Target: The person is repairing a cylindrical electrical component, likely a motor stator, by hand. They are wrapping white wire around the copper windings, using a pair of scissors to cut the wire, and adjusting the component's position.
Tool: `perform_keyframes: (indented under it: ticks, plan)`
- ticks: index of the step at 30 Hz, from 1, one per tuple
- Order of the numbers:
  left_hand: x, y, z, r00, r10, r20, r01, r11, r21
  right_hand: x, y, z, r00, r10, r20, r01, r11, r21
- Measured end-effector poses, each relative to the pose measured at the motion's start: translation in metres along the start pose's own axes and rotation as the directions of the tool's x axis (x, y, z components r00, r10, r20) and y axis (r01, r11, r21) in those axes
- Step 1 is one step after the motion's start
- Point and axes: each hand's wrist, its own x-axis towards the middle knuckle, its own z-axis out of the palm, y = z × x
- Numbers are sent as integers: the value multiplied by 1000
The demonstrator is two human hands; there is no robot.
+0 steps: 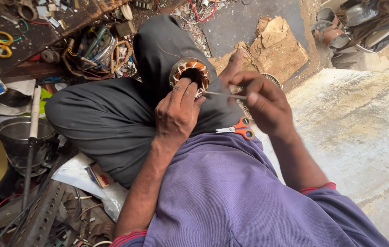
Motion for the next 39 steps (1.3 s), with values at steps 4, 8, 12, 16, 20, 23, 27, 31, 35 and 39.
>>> perform_keyframes:
  ticks: [4, 8, 12, 16, 20, 23, 27, 31, 35, 39]
  plan:
    - [3, -3, -2, 999, 38, 14, -39, 998, 47, 8, 32, -5, 964, 252, -79, -231, 950, 210]
    - [3, -6, -18, 991, 97, 87, -103, 992, 74, 7, 50, 3, 989, 56, -135, -135, 704, -697]
    - [11, -4, -28, 980, 82, 179, -95, 993, 67, 18, 49, 18, 1000, 19, -3, -14, 622, -783]
    - [9, -6, -30, 991, 63, 119, -54, 996, -72, 24, 42, 19, 993, 100, -60, -111, 665, -738]
    - [6, -11, -27, 996, 38, 83, -27, 990, -135, 28, 41, 16, 999, 47, 5, -33, 769, -638]
    - [6, -13, -24, 996, 52, 73, -39, 986, -164, 33, 45, 17, 987, 143, -67, -154, 785, -600]
    - [4, -16, -23, 1000, 7, 24, -1, 965, -264, 40, 48, 21, 966, 191, -177, -258, 611, -748]
    - [2, -21, -23, 998, 17, 67, 2, 964, -265, 45, 47, 20, 970, 204, -135, -234, 615, -753]
    - [0, -28, -27, 992, 29, 120, 7, 958, -287, 47, 48, 11, 961, 265, -82, -244, 667, -704]
    - [5, -28, -31, 988, 32, 149, 17, 948, -319, 50, 49, 6, 964, 258, -64, -225, 663, -714]
